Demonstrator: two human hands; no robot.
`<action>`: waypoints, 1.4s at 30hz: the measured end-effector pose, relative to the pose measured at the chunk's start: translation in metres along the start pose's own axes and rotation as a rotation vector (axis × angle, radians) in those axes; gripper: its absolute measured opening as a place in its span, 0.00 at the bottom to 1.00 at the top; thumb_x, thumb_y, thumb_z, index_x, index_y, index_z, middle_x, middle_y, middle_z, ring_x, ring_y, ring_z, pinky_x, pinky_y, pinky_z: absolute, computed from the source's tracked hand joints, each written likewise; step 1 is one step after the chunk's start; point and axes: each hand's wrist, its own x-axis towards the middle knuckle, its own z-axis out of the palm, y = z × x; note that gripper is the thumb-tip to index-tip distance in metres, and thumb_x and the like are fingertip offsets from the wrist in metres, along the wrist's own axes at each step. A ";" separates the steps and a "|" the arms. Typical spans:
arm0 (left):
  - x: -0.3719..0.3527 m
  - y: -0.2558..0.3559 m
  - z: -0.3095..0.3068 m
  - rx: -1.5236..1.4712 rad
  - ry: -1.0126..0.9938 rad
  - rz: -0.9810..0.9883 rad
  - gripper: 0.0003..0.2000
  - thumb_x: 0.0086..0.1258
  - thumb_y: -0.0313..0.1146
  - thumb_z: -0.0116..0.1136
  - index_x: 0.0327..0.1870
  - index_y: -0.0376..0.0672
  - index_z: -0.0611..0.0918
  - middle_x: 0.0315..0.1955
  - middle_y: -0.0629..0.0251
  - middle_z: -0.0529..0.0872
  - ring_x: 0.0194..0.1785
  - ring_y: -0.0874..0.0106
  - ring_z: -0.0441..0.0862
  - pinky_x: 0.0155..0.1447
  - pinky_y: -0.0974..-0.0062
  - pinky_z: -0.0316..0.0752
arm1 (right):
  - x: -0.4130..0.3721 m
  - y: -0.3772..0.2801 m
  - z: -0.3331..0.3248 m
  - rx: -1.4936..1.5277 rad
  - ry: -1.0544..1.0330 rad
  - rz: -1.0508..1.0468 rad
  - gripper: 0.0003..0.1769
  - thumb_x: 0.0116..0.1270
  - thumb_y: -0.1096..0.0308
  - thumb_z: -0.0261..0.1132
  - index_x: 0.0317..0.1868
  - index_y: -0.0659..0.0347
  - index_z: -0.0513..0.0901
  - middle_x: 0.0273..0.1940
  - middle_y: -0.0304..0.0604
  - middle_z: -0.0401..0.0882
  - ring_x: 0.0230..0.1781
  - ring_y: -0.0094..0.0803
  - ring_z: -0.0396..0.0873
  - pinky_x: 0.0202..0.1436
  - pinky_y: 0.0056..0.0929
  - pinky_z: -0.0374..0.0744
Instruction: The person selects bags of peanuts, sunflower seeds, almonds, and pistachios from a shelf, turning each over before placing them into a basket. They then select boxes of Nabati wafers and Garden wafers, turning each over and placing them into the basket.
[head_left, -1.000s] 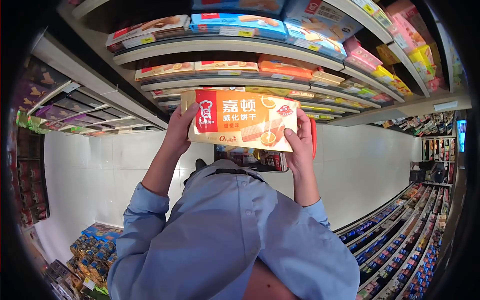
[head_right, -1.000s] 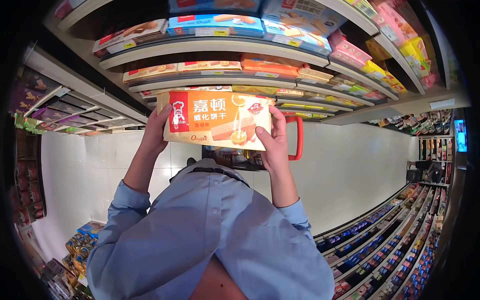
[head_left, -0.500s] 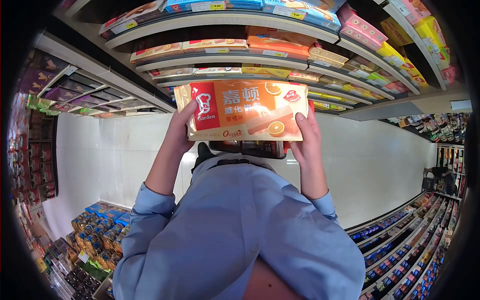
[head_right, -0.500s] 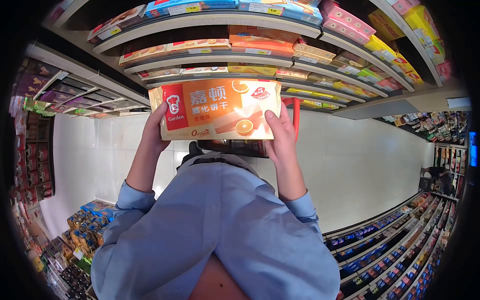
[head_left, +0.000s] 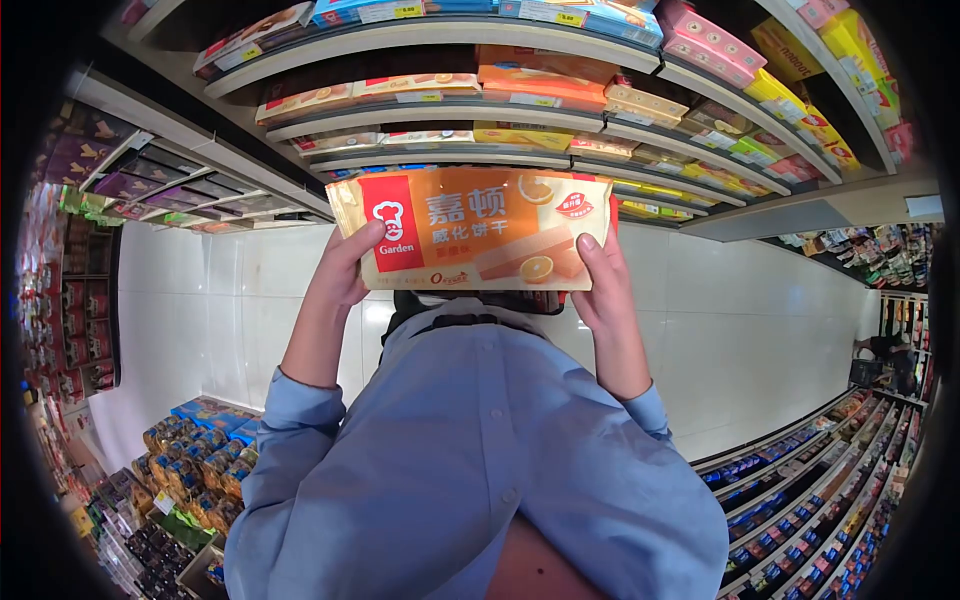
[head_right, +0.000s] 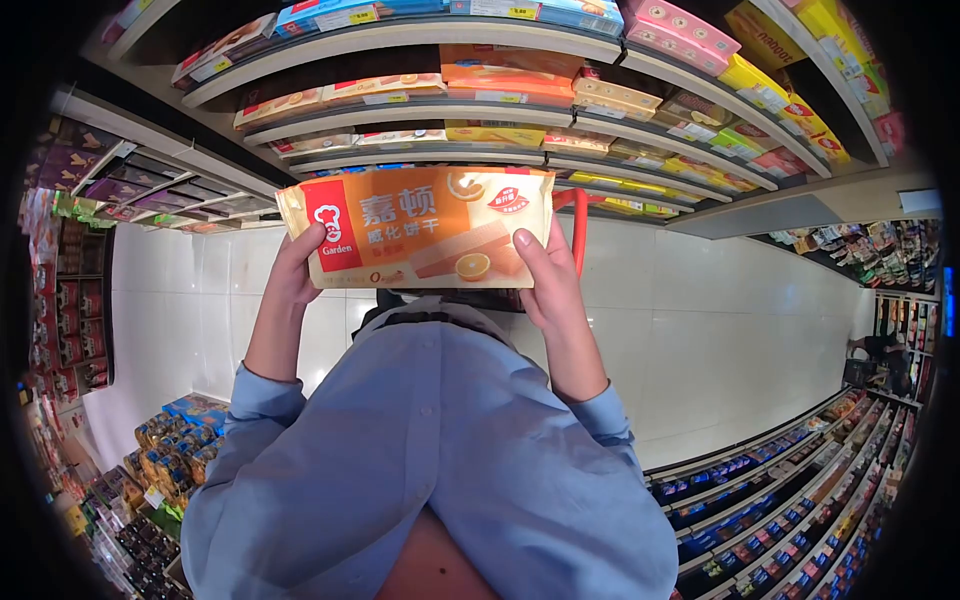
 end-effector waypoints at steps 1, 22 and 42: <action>0.002 -0.001 0.004 0.010 -0.004 0.002 0.30 0.71 0.34 0.63 0.70 0.35 0.66 0.60 0.51 0.80 0.60 0.63 0.83 0.62 0.61 0.81 | 0.002 0.001 -0.005 0.009 0.016 0.010 0.30 0.75 0.68 0.61 0.74 0.62 0.63 0.66 0.45 0.74 0.65 0.32 0.76 0.66 0.34 0.77; 0.016 -0.037 0.117 1.257 -0.266 0.457 0.36 0.63 0.28 0.67 0.72 0.33 0.65 0.66 0.43 0.73 0.70 0.50 0.72 0.71 0.59 0.69 | 0.000 0.040 0.019 -0.155 -0.075 0.075 0.42 0.72 0.72 0.64 0.80 0.58 0.51 0.77 0.49 0.58 0.72 0.36 0.66 0.70 0.32 0.72; 0.039 0.008 0.087 1.622 0.132 0.799 0.34 0.68 0.40 0.66 0.73 0.38 0.68 0.72 0.45 0.66 0.75 0.50 0.63 0.76 0.51 0.57 | -0.005 0.027 -0.041 0.139 -0.180 -0.049 0.48 0.68 0.48 0.63 0.81 0.52 0.48 0.76 0.55 0.59 0.75 0.51 0.64 0.74 0.54 0.69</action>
